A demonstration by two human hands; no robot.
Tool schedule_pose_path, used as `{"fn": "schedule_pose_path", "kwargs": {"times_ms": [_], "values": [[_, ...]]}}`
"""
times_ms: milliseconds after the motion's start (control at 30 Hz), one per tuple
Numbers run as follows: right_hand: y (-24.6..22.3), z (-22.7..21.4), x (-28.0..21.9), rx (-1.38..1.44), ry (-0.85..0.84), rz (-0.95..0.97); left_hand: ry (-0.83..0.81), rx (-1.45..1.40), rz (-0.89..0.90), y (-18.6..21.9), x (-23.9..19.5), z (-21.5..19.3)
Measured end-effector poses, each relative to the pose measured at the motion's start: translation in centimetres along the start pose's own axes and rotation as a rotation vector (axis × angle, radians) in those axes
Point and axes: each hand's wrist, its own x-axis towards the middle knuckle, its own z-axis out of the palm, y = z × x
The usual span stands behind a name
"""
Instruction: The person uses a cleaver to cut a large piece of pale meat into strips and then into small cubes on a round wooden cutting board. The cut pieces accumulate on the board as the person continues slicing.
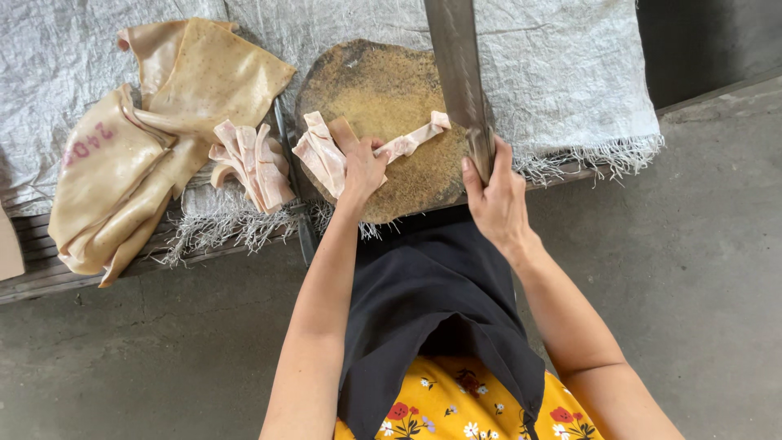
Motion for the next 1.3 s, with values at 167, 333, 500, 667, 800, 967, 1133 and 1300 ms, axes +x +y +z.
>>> {"fn": "schedule_pose_path", "kwargs": {"times_ms": [167,333,500,667,800,967,1133,1300], "values": [[2.4,4.6,-0.2,-0.16,-0.316,0.309,0.006,-0.015,0.01,0.4,-0.7,-0.8],[3.9,5.4,-0.1,-0.26,-0.426,0.372,-0.011,0.021,0.034,1.3,-1.2,-2.2],[2.1,2.2,1.8,0.019,-0.499,0.762,-0.004,-0.034,0.006,2.3,-1.1,-3.0],[2.6,2.8,0.4,-0.14,-0.446,0.504,0.011,0.012,0.022,2.6,-1.5,-3.4],[4.3,5.4,0.3,-0.261,-0.404,0.271,-0.027,0.019,0.067,3.1,-1.6,-3.8],[4.8,7.0,1.2,-0.268,-0.367,0.261,0.055,-0.041,0.09,2.6,-2.4,-3.6],[4.5,4.2,-0.4,-0.078,-0.381,0.492,0.01,-0.02,0.021,1.6,-1.1,-1.7],[3.0,1.7,0.3,-0.117,-0.262,0.403,0.074,-0.082,0.129,1.6,0.9,1.4]]}}
